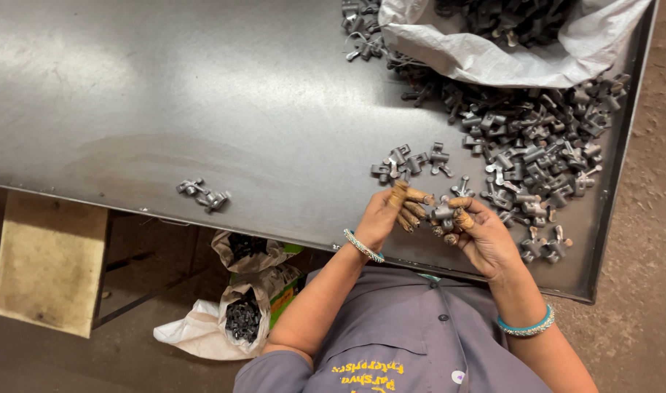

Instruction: The person picks small metal castings one at a time from a pile on a metal table, turns each part over in their hands, and places it into a bag below the table. They occasionally sweep groups of parts together and continue sorting through the pile.

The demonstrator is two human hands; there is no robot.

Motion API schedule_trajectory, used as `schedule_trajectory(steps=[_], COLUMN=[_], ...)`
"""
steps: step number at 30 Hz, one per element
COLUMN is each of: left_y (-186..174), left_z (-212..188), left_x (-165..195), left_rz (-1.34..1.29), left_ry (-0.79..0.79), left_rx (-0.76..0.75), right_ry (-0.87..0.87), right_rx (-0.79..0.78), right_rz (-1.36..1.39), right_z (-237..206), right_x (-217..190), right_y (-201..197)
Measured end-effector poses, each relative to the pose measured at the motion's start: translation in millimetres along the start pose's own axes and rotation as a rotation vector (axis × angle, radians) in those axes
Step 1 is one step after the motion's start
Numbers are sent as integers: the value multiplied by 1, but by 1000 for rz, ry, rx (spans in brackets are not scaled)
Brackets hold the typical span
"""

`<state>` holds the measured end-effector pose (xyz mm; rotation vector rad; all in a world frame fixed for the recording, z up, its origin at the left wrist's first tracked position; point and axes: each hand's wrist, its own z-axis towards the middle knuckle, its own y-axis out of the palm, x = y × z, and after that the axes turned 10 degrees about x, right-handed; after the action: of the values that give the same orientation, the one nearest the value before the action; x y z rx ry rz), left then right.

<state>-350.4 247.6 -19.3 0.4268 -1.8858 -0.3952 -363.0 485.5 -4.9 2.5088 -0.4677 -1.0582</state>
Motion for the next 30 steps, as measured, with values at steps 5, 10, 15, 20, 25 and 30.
schedule_trajectory(steps=[5,10,15,20,25,30], left_y=[15,24,23,-29,-122,-203], left_z=[9,29,28,-7,-94,-188], left_x=[11,28,50,88,142,168], left_rz=[240,274,366,427,534,773], left_ry=[-45,-166,-176,-130,73,-252], left_rx=[-22,-99,-15,238,554,1009], right_ry=[-88,-180,-661,-1097,-1067,-1024], right_rx=[35,19,332,494,395,278], right_rz=[-138,-138,-749,-1401,-1420,-1388], right_z=[-11,-27,-43,-45,-32,-30], right_x=[1,-13,-33,-37,-17,-4], right_y=[-2,5,34,54,55,57])
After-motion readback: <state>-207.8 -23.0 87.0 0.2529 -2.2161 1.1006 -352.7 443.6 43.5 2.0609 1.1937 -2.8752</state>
